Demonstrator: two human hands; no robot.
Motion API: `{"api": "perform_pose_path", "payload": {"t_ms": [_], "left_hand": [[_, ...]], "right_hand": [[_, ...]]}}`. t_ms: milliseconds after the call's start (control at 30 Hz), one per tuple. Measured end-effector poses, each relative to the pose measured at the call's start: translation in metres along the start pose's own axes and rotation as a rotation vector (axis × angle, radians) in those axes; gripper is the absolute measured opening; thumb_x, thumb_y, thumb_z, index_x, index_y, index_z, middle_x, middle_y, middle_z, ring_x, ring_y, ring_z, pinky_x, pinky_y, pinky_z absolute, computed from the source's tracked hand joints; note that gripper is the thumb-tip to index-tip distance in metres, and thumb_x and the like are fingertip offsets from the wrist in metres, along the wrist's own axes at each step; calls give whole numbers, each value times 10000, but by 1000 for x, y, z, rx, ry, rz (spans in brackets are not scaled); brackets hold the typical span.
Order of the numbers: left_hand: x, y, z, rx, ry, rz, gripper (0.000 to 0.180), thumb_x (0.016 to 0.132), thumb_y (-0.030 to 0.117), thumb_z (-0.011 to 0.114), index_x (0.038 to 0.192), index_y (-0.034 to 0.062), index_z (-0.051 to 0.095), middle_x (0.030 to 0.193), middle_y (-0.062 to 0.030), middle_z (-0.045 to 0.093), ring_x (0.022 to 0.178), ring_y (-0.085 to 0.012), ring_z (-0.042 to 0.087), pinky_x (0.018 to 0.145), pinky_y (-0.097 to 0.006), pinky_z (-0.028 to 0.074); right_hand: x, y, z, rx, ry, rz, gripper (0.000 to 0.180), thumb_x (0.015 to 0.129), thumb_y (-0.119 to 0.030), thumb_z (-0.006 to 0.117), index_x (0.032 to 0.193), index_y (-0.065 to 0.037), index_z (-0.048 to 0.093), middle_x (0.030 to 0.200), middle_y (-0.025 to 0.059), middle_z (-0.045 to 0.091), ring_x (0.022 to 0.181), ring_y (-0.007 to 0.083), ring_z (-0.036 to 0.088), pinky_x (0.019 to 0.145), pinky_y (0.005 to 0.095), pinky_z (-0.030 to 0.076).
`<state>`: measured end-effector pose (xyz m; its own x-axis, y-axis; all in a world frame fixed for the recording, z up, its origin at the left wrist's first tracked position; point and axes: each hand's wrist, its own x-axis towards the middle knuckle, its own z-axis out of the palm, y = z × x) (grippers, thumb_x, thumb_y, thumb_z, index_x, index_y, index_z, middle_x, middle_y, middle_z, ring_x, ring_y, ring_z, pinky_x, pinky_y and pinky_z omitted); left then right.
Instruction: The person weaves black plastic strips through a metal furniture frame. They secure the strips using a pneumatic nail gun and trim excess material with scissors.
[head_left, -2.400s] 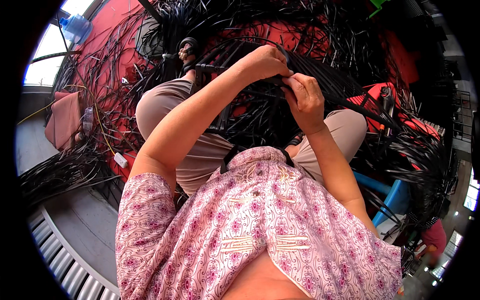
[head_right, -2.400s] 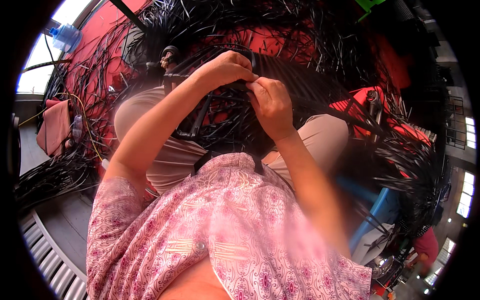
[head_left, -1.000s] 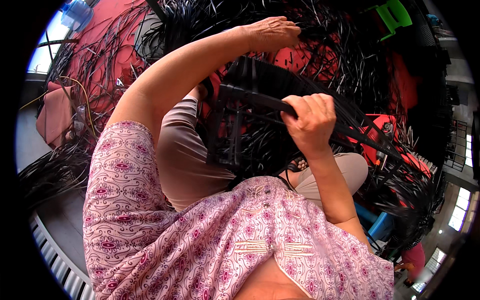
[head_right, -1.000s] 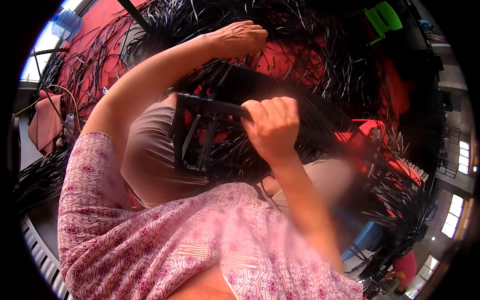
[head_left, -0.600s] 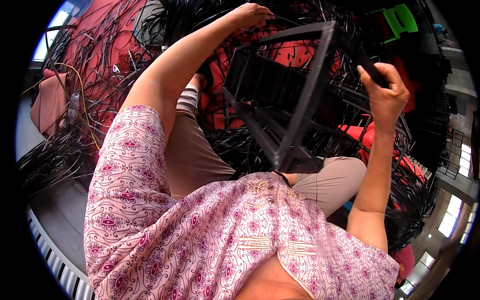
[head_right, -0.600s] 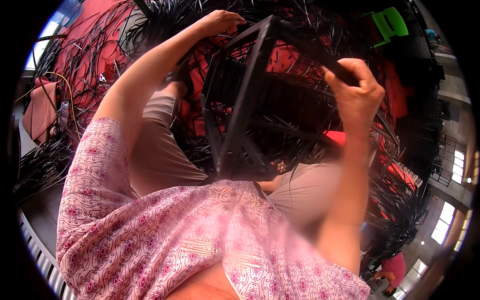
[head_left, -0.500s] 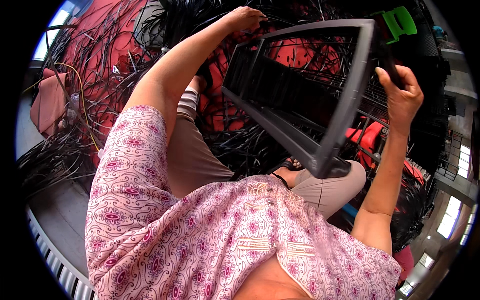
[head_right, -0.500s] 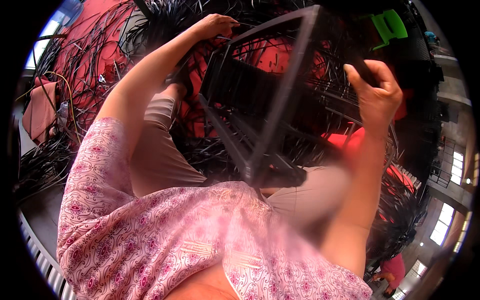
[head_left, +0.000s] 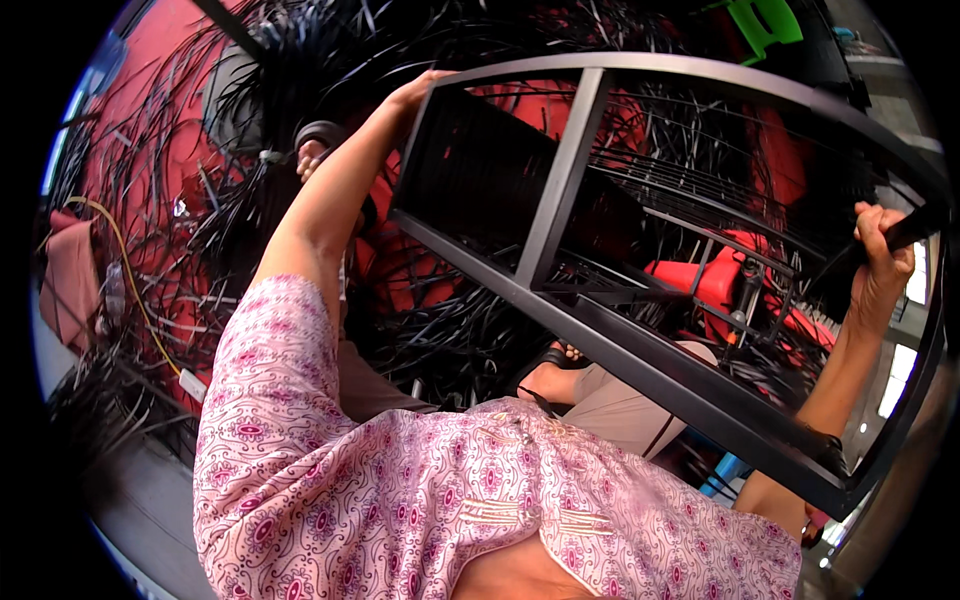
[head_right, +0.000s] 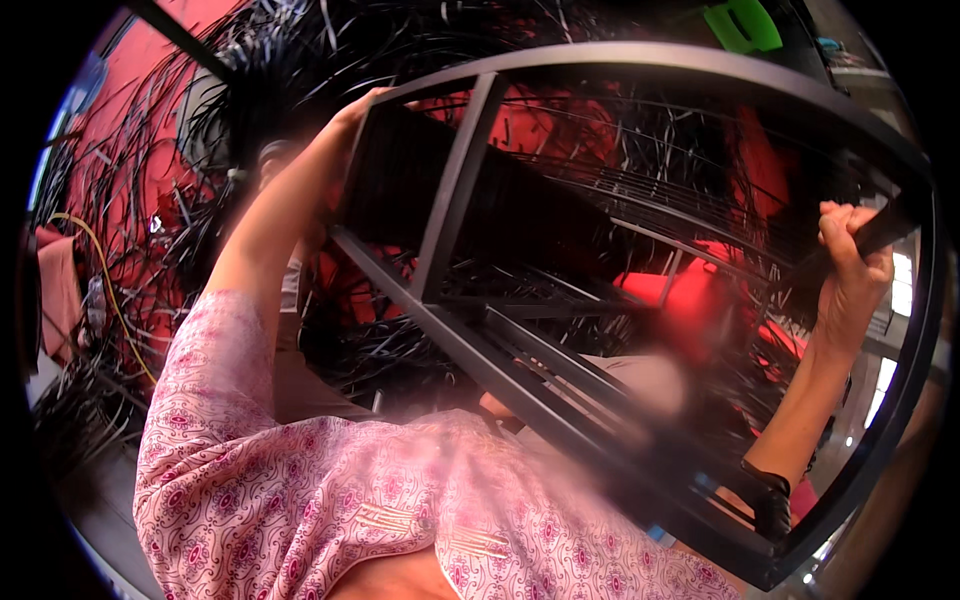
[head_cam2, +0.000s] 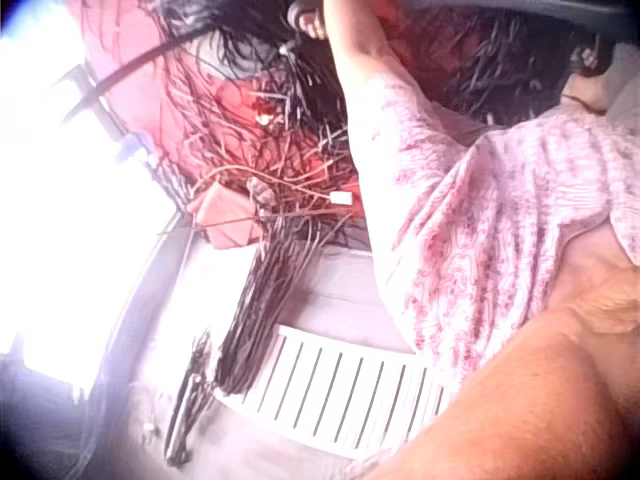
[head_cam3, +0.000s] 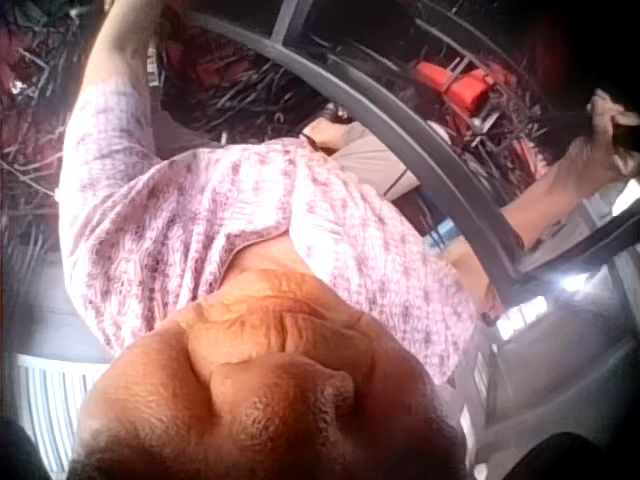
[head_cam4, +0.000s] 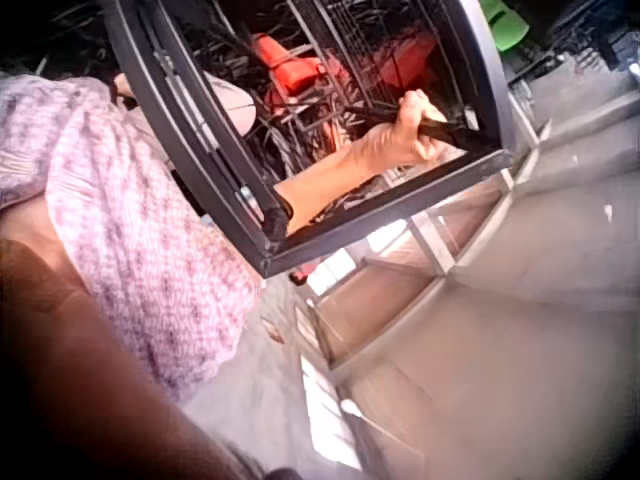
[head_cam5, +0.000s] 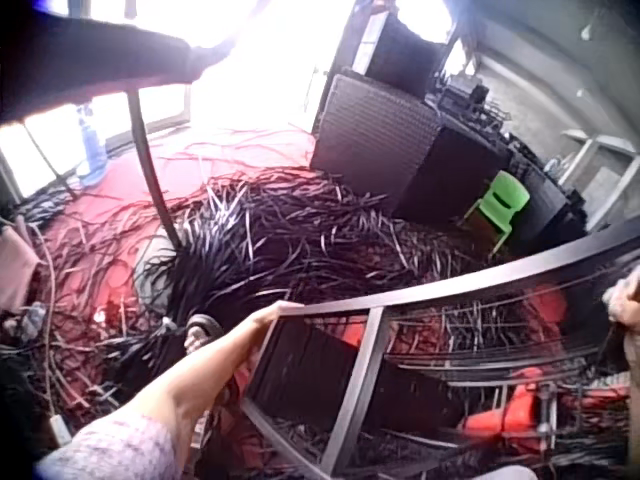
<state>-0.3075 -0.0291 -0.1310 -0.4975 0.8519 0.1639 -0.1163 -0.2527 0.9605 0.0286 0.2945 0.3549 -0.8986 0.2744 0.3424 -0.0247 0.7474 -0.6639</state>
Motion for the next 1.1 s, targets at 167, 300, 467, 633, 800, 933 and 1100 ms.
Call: {"api": "perform_pose_path", "payload": {"t_ms": [167,300,467,633,800,933,1100], "left_hand": [[3,-39,20,-247,174,-288,272,981,262,582,1156,81,687,1037,-25,704,932,-110,645,850,-257,509],[-5,-59,46,-375,306,-403,260,979,261,584,1143,85,684,1017,-21,698,909,-110,638,826,-256,503],[-34,-79,64,-467,422,-472,246,975,260,587,1126,90,680,992,-17,691,879,-110,630,797,-255,496],[-65,-83,60,-496,506,-501,231,972,258,590,1110,95,677,968,-13,684,850,-110,622,768,-254,488],[-83,-93,55,-507,542,-517,216,969,257,592,1093,100,673,943,-9,677,821,-110,613,739,-253,480],[-91,-101,54,-522,564,-515,205,966,256,595,1080,104,670,923,-6,671,797,-110,607,716,-253,474],[-88,-117,64,-550,552,-527,191,962,255,597,1063,108,666,898,-2,664,768,-110,598,687,-252,467]], "right_hand": [[22,29,-4,38,83,81,156,777,-46,761,847,-58,623,793,12,593,726,93,551,752,236,451],[30,33,7,29,137,84,218,741,-69,800,912,-43,668,804,7,655,709,81,597,688,214,463],[32,38,1,26,129,66,200,751,-73,787,910,-50,668,816,9,659,732,76,608,670,213,464],[33,43,1,58,89,16,177,763,-80,770,901,-53,663,813,2,641,738,77,593,687,219,459],[30,43,-1,17,96,37,144,768,-80,763,858,-63,652,809,3,617,736,79,569,687,226,445],[34,45,-5,21,59,4,133,776,-62,752,834,-66,633,811,17,608,731,91,551,679,236,429],[30,45,-3,55,72,-9,134,780,-54,757,847,-58,641,812,28,602,718,99,538,688,235,420]]}}
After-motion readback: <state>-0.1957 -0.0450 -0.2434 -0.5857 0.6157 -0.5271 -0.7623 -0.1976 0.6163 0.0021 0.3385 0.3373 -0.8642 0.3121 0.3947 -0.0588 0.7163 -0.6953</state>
